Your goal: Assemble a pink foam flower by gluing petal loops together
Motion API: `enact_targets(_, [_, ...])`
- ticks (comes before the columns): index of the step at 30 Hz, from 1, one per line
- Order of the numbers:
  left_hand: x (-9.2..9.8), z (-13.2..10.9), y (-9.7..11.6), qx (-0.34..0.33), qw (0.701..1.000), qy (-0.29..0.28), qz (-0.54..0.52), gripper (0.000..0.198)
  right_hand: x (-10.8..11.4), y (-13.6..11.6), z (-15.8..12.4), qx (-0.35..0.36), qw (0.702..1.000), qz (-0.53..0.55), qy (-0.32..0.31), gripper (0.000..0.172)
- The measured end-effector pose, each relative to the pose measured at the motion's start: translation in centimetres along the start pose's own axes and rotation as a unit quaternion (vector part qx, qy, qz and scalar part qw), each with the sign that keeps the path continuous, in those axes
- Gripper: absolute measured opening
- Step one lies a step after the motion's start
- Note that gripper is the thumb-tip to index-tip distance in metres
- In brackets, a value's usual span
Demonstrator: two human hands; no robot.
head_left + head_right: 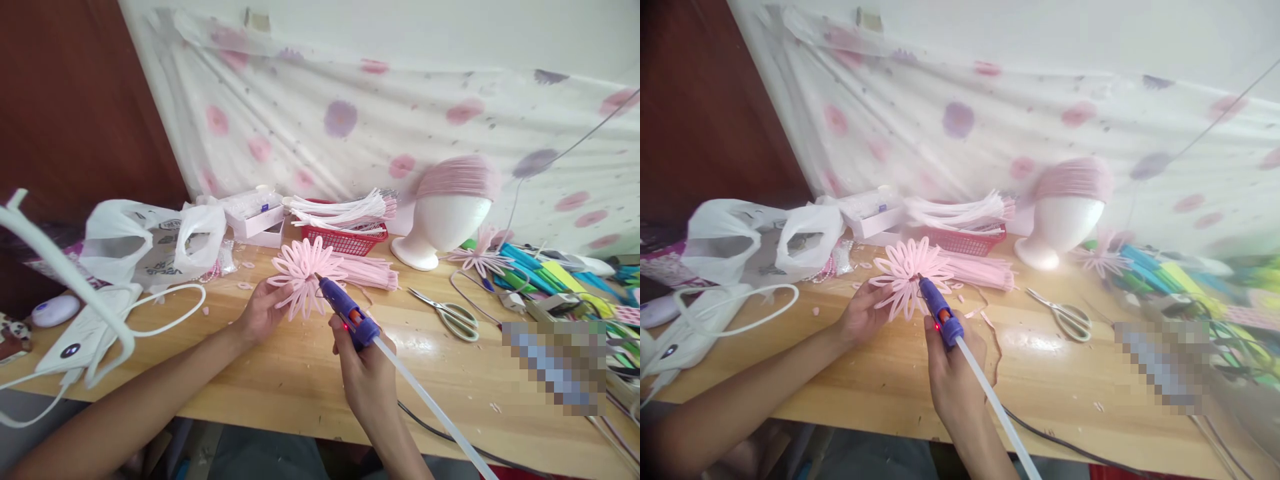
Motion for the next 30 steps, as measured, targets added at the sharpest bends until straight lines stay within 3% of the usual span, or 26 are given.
enact_targets(3, [-0.01, -0.08, 0.1, 0.006, 1.0, 0.009, -0.001, 0.036, -0.43, 0.12, 0.19, -0.017, 0.999, 0.006, -0.027, 0.04])
enact_targets(17, [-0.01, -0.05, -0.08, 0.007, 1.0, -0.007, 0.002, 0.036, -0.27, 0.79, 0.44, -0.054, 0.998, -0.013, -0.004, 0.046])
enact_targets(30, [0.19, -0.03, -0.03, 0.003, 1.0, 0.006, 0.006, 0.035, -0.38, 0.23, 0.11, -0.013, 1.0, 0.019, -0.012, 0.04])
Point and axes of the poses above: each hand's wrist, its own z-axis towards the middle knuckle, its own x-axis out of the back of the hand, y = z × x, the point moved 5 cm from there along z, towards the middle knuckle, and after that the axes turned 12 degrees about z, right-handed, at the moved point
